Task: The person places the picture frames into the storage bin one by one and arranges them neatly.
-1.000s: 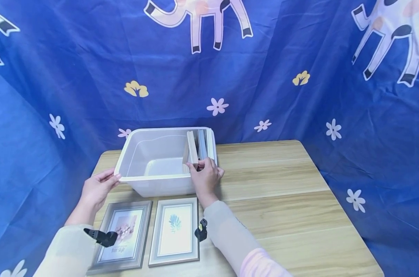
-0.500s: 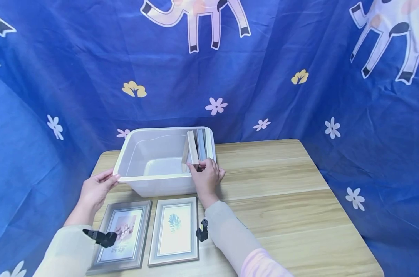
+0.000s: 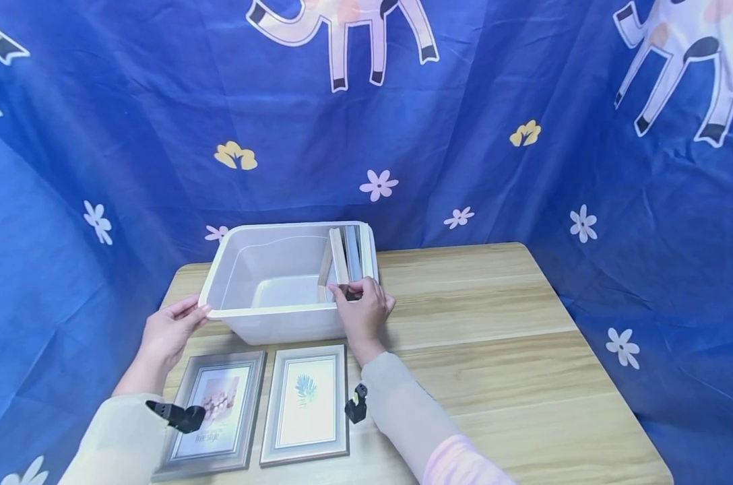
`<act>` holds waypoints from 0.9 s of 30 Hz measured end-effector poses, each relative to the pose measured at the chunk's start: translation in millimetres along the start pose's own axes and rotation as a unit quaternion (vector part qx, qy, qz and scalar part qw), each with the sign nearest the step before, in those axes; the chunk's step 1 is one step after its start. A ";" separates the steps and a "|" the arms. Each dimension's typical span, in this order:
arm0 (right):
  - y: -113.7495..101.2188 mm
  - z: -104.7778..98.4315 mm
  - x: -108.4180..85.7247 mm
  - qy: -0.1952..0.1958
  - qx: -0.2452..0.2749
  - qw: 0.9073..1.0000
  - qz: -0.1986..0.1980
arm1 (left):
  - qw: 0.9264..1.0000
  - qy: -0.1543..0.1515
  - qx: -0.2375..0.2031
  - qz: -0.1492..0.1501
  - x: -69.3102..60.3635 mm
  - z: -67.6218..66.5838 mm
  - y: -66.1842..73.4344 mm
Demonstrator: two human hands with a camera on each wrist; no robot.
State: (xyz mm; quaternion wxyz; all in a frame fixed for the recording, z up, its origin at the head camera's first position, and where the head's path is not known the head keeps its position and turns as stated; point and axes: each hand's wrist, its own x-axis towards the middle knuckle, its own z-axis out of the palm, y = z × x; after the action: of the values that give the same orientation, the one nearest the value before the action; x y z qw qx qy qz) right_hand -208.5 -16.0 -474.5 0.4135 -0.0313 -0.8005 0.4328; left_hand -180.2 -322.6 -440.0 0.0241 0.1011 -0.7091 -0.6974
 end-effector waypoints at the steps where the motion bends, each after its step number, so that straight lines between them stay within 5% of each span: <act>1: 0.5 -0.3 0.3 0.001 0.004 1.000 0.002 | 1.000 0.000 0.002 0.000 0.2 0.0 -0.1; 15: 7.6 -11.0 17.1 0.003 0.061 0.998 -0.004 | 1.000 -0.005 0.016 0.011 0.1 -0.9 0.4; 21: 13.1 -18.7 29.6 -0.063 0.099 0.993 -0.013 | 1.000 0.000 0.006 0.006 1.0 -1.1 -1.5; 27: 20.5 -28.6 43.0 -0.147 0.157 0.977 0.005 | 1.000 0.000 0.002 0.009 0.2 -0.9 -1.2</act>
State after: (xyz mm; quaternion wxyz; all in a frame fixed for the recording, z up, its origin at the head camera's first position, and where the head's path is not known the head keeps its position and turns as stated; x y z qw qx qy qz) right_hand -223.4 33.4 -453.9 0.2887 0.0943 -0.7743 0.5552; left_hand -180.1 -323.5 -441.1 0.0303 0.0946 -0.7115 -0.6956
